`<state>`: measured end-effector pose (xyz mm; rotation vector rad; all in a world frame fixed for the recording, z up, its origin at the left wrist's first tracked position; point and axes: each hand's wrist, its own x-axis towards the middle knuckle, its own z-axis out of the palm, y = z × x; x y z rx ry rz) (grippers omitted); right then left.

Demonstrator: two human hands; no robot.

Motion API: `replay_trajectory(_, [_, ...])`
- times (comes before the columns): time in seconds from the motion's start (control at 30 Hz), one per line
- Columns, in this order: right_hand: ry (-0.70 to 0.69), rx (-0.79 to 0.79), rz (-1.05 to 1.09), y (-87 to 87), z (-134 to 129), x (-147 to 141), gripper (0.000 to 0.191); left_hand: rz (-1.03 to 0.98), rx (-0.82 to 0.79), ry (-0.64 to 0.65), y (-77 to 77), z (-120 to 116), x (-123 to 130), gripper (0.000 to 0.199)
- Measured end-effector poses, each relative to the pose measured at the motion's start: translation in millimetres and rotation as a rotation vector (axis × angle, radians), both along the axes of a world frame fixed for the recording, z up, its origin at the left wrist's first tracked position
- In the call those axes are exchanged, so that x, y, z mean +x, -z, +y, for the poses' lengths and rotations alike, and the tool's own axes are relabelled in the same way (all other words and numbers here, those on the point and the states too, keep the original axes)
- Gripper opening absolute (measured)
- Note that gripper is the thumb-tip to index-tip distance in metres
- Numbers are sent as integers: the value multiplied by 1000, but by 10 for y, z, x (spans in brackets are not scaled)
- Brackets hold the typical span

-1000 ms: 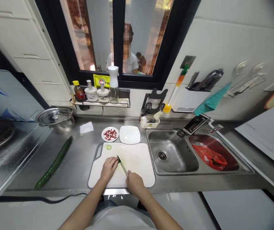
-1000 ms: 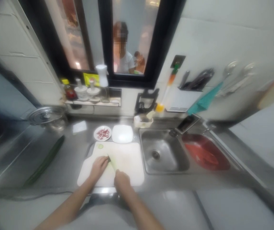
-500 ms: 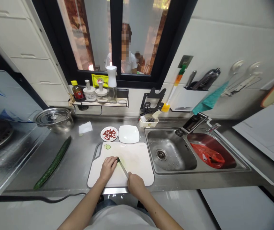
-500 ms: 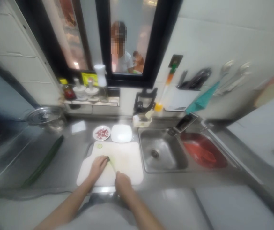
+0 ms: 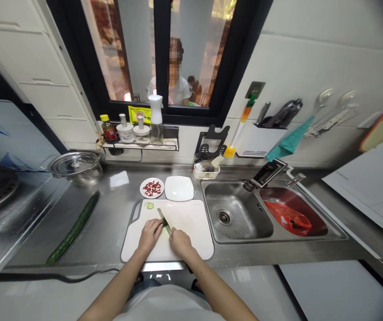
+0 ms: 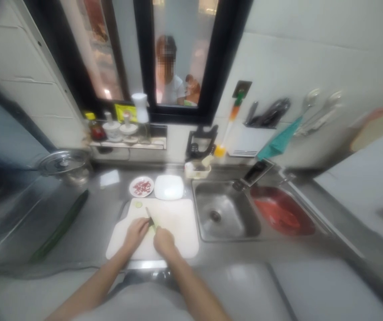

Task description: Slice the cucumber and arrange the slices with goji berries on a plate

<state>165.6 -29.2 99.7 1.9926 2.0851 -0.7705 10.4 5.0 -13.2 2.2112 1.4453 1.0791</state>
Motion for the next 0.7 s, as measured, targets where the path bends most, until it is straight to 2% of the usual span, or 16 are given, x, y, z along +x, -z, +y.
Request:
replay_trajectory(0.27, [2, -4, 30, -18, 1, 54, 34, -13, -39, 0, -70, -3, 5, 26])
replay_trajectory(0.7, [1, -62, -18, -144, -323, 226, 33, -17, -66, 23, -162, -2, -7, 26])
